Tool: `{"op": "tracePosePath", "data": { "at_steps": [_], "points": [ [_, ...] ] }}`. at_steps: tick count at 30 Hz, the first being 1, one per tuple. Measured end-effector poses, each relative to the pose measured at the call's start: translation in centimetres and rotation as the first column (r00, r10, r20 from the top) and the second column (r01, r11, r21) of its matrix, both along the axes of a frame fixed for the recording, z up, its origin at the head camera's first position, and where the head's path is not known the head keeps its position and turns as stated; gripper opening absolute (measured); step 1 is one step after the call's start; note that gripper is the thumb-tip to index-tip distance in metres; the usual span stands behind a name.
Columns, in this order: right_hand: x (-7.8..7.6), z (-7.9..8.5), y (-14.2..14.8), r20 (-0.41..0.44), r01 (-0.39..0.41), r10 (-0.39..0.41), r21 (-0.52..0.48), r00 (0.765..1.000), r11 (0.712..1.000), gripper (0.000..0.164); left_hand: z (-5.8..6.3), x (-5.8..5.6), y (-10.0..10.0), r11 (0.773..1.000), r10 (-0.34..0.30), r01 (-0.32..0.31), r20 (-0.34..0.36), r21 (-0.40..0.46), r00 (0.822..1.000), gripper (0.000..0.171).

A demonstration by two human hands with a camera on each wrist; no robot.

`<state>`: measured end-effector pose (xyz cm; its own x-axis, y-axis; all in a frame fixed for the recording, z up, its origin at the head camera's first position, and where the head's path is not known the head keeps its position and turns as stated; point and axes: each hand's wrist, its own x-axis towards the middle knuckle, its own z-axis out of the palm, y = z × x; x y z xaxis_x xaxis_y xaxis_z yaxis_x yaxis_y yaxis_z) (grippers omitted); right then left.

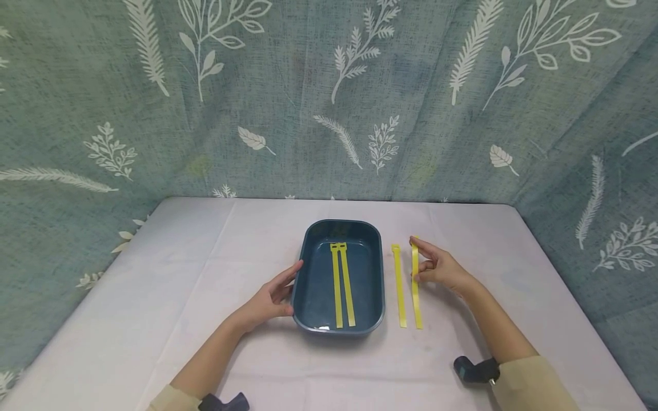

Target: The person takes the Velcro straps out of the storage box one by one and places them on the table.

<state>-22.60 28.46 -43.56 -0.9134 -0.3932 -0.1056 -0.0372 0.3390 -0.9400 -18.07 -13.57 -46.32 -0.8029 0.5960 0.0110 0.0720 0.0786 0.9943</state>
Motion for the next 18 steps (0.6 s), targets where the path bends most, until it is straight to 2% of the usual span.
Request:
{"op": "tracePosePath", "data": {
  "at_steps": [11, 18],
  "points": [
    [0.09, -0.48, -0.41, 0.023, 0.058, -0.061, 0.11, 0.998, 0.992, 0.094, -0.15, 0.02, -0.11, 1.0, 0.003, -0.003, 0.013, -0.012, 1.0, 0.094],
    [0.15, -0.59, -0.91, -0.017, 0.063, -0.061, 0.189, 0.998, 0.98, 0.093, 0.07, 0.12, -0.03, 1.0, 0.007, -0.006, 0.012, -0.012, 1.0, 0.095]
  ]
}}
